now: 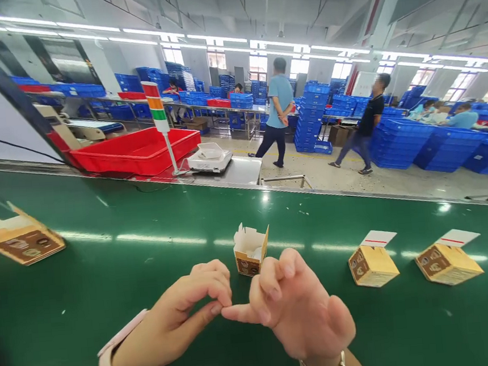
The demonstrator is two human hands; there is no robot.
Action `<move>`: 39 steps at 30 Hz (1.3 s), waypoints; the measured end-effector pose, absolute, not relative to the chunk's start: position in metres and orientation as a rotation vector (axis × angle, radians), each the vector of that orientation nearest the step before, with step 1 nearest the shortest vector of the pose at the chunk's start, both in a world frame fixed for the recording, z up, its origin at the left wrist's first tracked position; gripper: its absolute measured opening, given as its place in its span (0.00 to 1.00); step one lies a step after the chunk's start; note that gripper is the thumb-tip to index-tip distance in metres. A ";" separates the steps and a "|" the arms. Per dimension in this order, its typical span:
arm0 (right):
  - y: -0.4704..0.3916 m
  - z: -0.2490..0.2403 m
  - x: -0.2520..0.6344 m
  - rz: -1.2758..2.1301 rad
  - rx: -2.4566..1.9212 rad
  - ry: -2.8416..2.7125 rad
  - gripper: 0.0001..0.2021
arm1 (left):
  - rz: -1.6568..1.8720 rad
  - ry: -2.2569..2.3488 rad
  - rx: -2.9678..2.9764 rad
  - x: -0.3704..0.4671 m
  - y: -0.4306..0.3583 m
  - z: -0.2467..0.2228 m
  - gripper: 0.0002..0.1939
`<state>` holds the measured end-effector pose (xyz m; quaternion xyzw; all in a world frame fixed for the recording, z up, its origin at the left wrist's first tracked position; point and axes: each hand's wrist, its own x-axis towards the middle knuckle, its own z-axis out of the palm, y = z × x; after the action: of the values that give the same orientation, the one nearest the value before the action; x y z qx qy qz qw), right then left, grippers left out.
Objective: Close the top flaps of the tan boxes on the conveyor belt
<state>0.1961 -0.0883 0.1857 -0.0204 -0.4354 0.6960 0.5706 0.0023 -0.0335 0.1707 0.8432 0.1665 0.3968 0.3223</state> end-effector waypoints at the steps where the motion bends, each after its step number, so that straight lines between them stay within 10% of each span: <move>1: -0.089 0.185 0.194 1.630 -0.032 -0.995 0.21 | 1.066 0.443 2.241 0.001 -0.035 0.171 0.09; 16: -0.095 0.184 0.175 1.651 -0.025 -0.676 0.19 | 1.173 0.337 2.510 0.034 -0.047 0.158 0.12; 25: -0.082 0.130 0.211 0.195 -0.866 -1.075 0.04 | 1.346 0.605 2.203 0.022 -0.012 0.150 0.06; 28: -0.069 0.074 0.194 -0.281 -1.352 -1.322 0.19 | 1.381 0.669 2.099 0.028 -0.001 0.144 0.06; 39: -0.011 0.007 0.228 -0.161 -1.451 -1.264 0.23 | 1.091 0.792 1.847 0.057 0.018 0.100 0.04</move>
<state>0.2276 -0.0113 0.0070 -0.6181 -0.5381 -0.0687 0.5690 0.0566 0.0178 0.0998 0.7351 0.3152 0.4341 0.4146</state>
